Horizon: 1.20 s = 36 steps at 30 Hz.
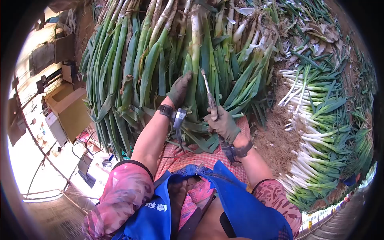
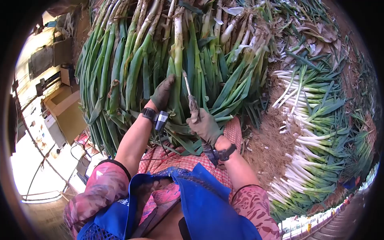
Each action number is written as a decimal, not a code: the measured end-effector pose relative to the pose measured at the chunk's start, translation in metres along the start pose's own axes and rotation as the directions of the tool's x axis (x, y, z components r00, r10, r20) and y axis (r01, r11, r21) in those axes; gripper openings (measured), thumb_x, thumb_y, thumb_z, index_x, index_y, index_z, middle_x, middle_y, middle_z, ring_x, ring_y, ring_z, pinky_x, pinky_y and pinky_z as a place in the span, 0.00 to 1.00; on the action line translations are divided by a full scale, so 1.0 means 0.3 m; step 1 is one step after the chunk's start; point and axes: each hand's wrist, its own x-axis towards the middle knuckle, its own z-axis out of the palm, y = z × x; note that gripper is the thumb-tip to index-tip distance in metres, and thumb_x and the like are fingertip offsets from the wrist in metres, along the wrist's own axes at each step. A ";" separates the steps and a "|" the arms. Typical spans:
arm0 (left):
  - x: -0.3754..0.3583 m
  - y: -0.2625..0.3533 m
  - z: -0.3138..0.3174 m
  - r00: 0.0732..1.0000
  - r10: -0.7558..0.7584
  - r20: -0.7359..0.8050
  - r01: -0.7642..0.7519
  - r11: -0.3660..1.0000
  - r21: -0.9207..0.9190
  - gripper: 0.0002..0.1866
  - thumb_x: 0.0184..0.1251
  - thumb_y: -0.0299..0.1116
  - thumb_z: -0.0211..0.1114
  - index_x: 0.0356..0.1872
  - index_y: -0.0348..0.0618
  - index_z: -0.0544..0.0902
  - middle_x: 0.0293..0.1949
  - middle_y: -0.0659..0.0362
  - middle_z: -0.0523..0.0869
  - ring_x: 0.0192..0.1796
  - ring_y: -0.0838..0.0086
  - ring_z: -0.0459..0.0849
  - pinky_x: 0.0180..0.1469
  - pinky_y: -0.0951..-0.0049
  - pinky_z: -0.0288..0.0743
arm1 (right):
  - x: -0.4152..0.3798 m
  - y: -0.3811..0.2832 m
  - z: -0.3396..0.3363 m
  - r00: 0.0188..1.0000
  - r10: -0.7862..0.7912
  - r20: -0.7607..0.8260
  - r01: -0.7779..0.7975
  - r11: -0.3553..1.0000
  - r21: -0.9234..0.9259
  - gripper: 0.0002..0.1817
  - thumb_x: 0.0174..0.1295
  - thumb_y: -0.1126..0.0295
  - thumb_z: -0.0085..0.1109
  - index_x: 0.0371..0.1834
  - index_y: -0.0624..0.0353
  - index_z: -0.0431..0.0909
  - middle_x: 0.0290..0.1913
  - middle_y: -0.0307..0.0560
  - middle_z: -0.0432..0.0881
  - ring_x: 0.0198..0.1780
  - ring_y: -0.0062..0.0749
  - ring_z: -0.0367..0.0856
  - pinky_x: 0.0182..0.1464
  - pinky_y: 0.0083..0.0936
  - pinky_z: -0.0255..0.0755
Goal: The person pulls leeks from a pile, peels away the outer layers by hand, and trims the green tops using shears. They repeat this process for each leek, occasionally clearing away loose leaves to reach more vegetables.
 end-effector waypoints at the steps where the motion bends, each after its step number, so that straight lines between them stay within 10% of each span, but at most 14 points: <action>1: -0.016 -0.003 -0.015 1.000 0.022 0.020 -0.021 0.998 -0.053 0.28 0.68 0.51 0.65 0.59 0.39 0.78 0.48 0.59 0.84 0.45 0.75 0.82 0.51 0.71 0.78 | -0.007 0.039 0.016 0.999 -0.026 -0.029 0.024 0.995 -0.094 0.15 0.60 0.65 0.68 0.41 0.62 0.74 0.29 0.43 0.80 0.26 0.27 0.81 0.32 0.26 0.76; 4: -0.020 -0.002 -0.013 0.994 0.099 0.050 -0.106 0.978 0.178 0.25 0.65 0.44 0.69 0.58 0.39 0.78 0.47 0.59 0.84 0.45 0.75 0.83 0.50 0.71 0.78 | 0.003 0.019 0.056 0.995 -0.078 -0.056 0.059 0.960 -0.274 0.17 0.60 0.62 0.67 0.40 0.63 0.74 0.27 0.49 0.82 0.26 0.34 0.83 0.33 0.29 0.77; 10: 0.003 -0.041 -0.011 0.999 0.046 0.003 -0.046 0.996 -0.076 0.18 0.65 0.38 0.69 0.49 0.37 0.83 0.39 0.59 0.87 0.38 0.74 0.85 0.42 0.71 0.80 | 0.285 -0.078 0.027 0.976 -0.101 -0.193 0.029 0.938 -0.346 0.20 0.62 0.56 0.61 0.39 0.67 0.77 0.30 0.60 0.85 0.32 0.46 0.89 0.35 0.36 0.82; 17: -0.040 -0.038 0.025 0.997 0.027 -0.077 -0.019 0.995 0.102 0.25 0.67 0.51 0.66 0.54 0.41 0.81 0.40 0.62 0.84 0.36 0.76 0.81 0.40 0.72 0.77 | 0.693 -0.310 -0.046 0.973 -0.231 -0.021 0.215 0.932 -0.293 0.16 0.57 0.64 0.66 0.37 0.65 0.75 0.27 0.48 0.82 0.22 0.33 0.83 0.26 0.30 0.78; 24: -0.014 -0.089 -0.032 0.997 0.037 -0.073 -0.043 0.996 -0.079 0.31 0.63 0.55 0.70 0.55 0.39 0.79 0.42 0.59 0.85 0.38 0.73 0.83 0.41 0.69 0.80 | 0.215 -0.272 0.013 0.993 0.001 -0.121 -0.052 0.908 -0.415 0.18 0.59 0.61 0.65 0.41 0.65 0.73 0.26 0.48 0.83 0.23 0.32 0.85 0.31 0.30 0.79; 26: 0.011 -0.111 -0.048 0.994 -0.002 -0.106 -0.006 0.997 -0.079 0.28 0.65 0.54 0.68 0.54 0.40 0.79 0.41 0.58 0.85 0.38 0.74 0.83 0.41 0.69 0.80 | 0.044 -0.090 0.017 0.977 -0.173 -0.125 0.049 0.750 -0.660 0.17 0.63 0.57 0.56 0.41 0.62 0.77 0.36 0.67 0.84 0.42 0.64 0.83 0.45 0.48 0.78; 36: 0.002 -0.083 -0.017 0.984 -0.069 -0.164 0.061 0.997 -0.056 0.28 0.70 0.57 0.63 0.56 0.43 0.79 0.43 0.61 0.85 0.40 0.74 0.84 0.43 0.70 0.80 | 0.147 -0.042 0.048 0.950 -0.196 -0.245 -0.018 0.745 -0.667 0.16 0.60 0.60 0.61 0.41 0.63 0.77 0.37 0.62 0.85 0.43 0.59 0.85 0.45 0.41 0.78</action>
